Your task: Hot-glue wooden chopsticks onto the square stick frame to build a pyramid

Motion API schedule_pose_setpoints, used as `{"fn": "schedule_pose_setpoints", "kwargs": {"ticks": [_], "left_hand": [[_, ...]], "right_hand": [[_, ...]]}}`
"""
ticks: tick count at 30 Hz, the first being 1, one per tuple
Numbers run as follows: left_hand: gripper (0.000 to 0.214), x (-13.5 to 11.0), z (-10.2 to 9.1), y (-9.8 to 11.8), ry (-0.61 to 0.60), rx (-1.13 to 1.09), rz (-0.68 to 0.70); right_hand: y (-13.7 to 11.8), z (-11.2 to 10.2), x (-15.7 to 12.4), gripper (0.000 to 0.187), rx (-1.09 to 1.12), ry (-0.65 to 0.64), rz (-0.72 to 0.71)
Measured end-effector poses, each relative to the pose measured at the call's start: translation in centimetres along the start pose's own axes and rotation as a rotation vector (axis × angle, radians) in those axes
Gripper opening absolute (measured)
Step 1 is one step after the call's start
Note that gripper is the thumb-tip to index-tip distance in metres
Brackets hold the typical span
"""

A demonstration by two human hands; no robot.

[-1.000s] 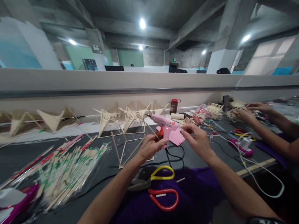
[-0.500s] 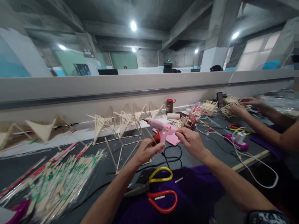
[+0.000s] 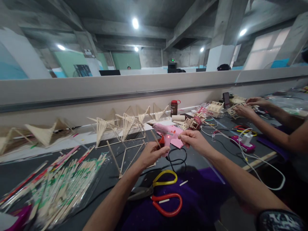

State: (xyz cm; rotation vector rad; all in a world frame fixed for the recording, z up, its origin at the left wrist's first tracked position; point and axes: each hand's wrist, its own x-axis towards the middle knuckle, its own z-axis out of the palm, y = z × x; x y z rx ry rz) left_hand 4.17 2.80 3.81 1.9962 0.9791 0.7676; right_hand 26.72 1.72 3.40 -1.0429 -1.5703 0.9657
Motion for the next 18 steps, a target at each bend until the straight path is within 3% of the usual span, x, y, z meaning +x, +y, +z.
{"fn": "schedule_pose_setpoints", "kwargs": {"ticks": [6, 14, 18], "left_hand": [[0.04, 0.3, 0.3, -1.1, 0.089, -0.025, -0.066], [0.042, 0.3, 0.7, -1.3, 0.093, -0.048, -0.074], [0.039, 0.2, 0.7, -0.9, 0.079, -0.06, -0.069]], "right_hand": [[0.8, 0.1, -0.6, 0.025, -0.198, 0.119, -0.146], [1.1, -0.1, -0.7, 0.017, -0.626, 0.251, -0.452], [1.4, 0.0, -0.4, 0.023, -0.736, 0.266, -0.481]]}}
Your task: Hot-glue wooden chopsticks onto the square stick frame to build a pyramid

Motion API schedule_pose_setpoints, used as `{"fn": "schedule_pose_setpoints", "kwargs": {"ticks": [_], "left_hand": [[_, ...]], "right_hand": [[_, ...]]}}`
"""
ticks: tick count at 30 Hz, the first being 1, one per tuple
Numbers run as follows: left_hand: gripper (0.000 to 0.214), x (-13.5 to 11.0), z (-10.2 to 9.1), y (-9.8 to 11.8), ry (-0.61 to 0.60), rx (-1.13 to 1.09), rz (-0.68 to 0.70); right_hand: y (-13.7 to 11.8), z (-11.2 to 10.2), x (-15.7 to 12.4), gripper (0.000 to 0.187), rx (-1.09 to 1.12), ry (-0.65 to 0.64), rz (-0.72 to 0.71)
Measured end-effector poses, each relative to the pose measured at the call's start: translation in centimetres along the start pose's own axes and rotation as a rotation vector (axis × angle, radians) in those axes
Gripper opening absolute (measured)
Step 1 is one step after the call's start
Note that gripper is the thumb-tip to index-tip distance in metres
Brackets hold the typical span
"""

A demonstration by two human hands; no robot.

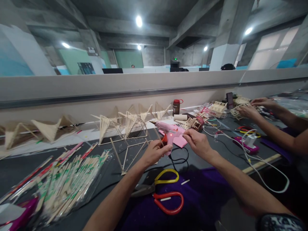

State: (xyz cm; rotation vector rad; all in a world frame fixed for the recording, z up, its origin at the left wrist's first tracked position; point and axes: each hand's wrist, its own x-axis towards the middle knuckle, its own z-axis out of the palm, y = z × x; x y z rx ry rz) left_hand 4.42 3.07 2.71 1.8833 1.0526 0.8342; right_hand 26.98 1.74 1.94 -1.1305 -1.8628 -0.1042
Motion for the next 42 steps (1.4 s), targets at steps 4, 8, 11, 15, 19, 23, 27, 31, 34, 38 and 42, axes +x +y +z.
{"fn": "schedule_pose_setpoints", "kwargs": {"ticks": [4, 8, 11, 15, 19, 23, 27, 31, 34, 38, 42], "left_hand": [[0.037, -0.1, 0.1, 0.0, 0.011, 0.001, -0.01], [0.038, 0.0, 0.3, -0.3, 0.006, 0.013, -0.013], [0.036, 0.0, 0.4, -0.3, -0.024, 0.0, 0.008], [0.034, 0.0, 0.3, -0.2, -0.033, -0.013, 0.011], [0.033, 0.0, 0.4, -0.2, -0.049, -0.015, 0.002], [0.036, 0.0, 0.8, -0.4, -0.091, -0.005, -0.016], [0.036, 0.1, 0.7, -0.6, -0.091, 0.006, -0.013], [0.036, 0.4, 0.6, -0.9, -0.034, -0.017, -0.002], [0.036, 0.5, 0.6, -1.1, -0.009, -0.059, 0.006], [0.038, 0.3, 0.5, -1.1, -0.038, -0.106, -0.005], [0.038, 0.2, 0.3, -1.0, -0.088, -0.102, -0.005]], "right_hand": [[0.1, -0.4, 0.4, 0.027, 0.065, -0.114, 0.08], [0.2, -1.1, 0.9, 0.033, 0.204, -0.235, 0.121], [0.2, -1.3, 1.0, 0.038, 0.265, -0.272, 0.133], [0.1, -1.1, 1.1, 0.038, 0.22, -0.238, 0.147], [0.2, -0.9, 1.3, 0.039, 0.251, -0.274, 0.171], [1.1, -0.9, 2.0, 0.04, 0.432, -0.428, 0.286], [0.8, -1.1, 2.0, 0.041, 0.273, -0.377, 0.248], [-1.6, -1.3, -0.2, 0.023, -0.116, 0.066, -0.012], [-3.1, -0.6, -1.6, 0.019, 0.014, 0.072, -0.059], [-3.2, 1.5, -0.7, 0.022, 0.48, -0.207, 0.239], [-2.6, 4.2, 1.1, 0.028, 1.052, -0.439, 0.375]]}}
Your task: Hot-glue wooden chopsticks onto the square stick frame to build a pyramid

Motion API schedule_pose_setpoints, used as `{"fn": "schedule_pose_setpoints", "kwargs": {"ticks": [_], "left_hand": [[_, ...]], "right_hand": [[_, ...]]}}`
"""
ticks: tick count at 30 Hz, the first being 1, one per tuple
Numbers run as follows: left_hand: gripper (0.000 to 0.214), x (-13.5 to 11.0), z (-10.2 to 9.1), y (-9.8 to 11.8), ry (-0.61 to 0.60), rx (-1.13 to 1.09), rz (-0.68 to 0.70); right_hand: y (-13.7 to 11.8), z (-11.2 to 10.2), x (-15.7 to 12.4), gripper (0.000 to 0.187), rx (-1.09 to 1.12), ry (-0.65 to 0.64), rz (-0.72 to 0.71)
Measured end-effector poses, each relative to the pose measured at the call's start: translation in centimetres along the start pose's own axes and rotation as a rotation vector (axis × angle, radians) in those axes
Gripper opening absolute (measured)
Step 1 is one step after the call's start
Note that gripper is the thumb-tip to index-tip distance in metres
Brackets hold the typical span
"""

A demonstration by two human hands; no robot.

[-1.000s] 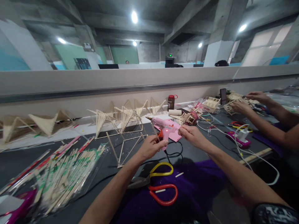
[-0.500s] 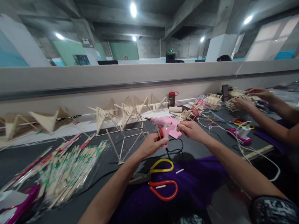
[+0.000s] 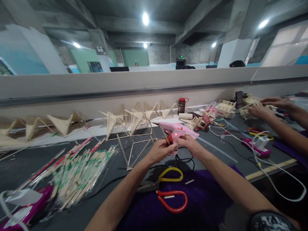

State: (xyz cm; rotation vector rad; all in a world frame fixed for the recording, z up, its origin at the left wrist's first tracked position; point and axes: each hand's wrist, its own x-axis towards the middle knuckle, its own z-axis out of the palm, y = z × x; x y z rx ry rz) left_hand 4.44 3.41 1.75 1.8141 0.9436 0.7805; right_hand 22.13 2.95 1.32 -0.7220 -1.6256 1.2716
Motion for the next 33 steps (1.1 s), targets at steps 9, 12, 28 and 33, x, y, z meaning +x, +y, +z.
{"fn": "schedule_pose_setpoints", "kwargs": {"ticks": [9, 12, 28, 33], "left_hand": [[0.034, 0.5, 0.0, 0.0, 0.108, -0.147, -0.029], [0.038, 0.8, -1.1, 0.2, 0.194, -0.222, -0.011], [0.036, 0.6, -8.1, 1.5, 0.732, -0.551, 0.32], [0.029, 0.9, -8.5, 1.2, 0.752, -0.533, 0.307]], "right_hand": [[1.8, 0.2, 2.7, 0.036, 0.367, 0.094, 0.046], [1.9, -1.5, 3.0, 0.034, 0.414, 0.265, 0.006], [2.8, -1.8, 1.2, 0.032, 0.347, 0.246, 0.031], [2.7, -1.6, 0.9, 0.03, 0.325, 0.259, 0.032]]}}
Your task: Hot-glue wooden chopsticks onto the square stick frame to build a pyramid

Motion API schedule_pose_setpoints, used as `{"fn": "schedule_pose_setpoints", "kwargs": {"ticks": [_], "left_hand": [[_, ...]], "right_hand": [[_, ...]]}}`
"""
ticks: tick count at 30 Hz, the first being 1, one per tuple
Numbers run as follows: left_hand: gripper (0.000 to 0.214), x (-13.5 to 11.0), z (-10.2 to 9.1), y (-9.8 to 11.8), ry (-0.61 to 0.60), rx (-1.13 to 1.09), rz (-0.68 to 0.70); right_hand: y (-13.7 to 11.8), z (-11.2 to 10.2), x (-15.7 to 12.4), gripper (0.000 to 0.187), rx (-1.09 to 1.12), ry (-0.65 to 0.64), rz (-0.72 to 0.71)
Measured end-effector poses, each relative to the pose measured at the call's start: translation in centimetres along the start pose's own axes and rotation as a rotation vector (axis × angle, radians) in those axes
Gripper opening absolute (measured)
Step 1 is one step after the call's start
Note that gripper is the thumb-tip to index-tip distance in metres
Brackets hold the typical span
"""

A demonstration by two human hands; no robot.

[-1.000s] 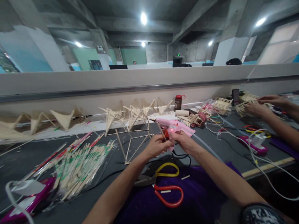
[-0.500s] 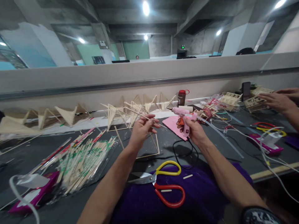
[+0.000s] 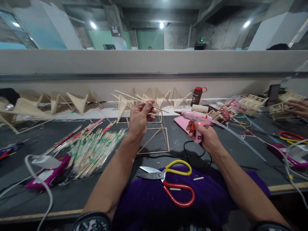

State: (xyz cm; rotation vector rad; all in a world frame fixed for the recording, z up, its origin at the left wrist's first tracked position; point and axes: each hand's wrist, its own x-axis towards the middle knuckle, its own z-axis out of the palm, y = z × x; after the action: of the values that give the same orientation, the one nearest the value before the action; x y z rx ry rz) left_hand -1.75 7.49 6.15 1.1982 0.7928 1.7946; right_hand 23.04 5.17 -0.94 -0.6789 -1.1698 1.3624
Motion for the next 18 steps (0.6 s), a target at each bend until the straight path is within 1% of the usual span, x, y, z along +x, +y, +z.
{"fn": "schedule_pose_setpoints", "kwargs": {"ticks": [3, 6, 10, 18], "left_hand": [[0.023, -0.24, 0.19, -0.33, -0.037, 0.032, -0.009], [0.02, -0.54, 0.39, -0.57, -0.057, 0.061, -0.011], [0.02, -0.73, 0.47, -0.65, -0.062, 0.06, -0.001], [0.021, -0.72, 0.45, -0.43, -0.056, 0.081, 0.002]], "right_hand": [[0.08, 0.1, -0.19, 0.029, -0.061, 0.005, -0.023], [0.31, 0.29, -0.36, 0.032, -0.104, 0.008, -0.01], [0.53, 0.5, -0.48, 0.033, -0.135, 0.037, -0.015], [0.96, 0.43, -0.28, 0.035, -0.177, 0.026, 0.011]]}}
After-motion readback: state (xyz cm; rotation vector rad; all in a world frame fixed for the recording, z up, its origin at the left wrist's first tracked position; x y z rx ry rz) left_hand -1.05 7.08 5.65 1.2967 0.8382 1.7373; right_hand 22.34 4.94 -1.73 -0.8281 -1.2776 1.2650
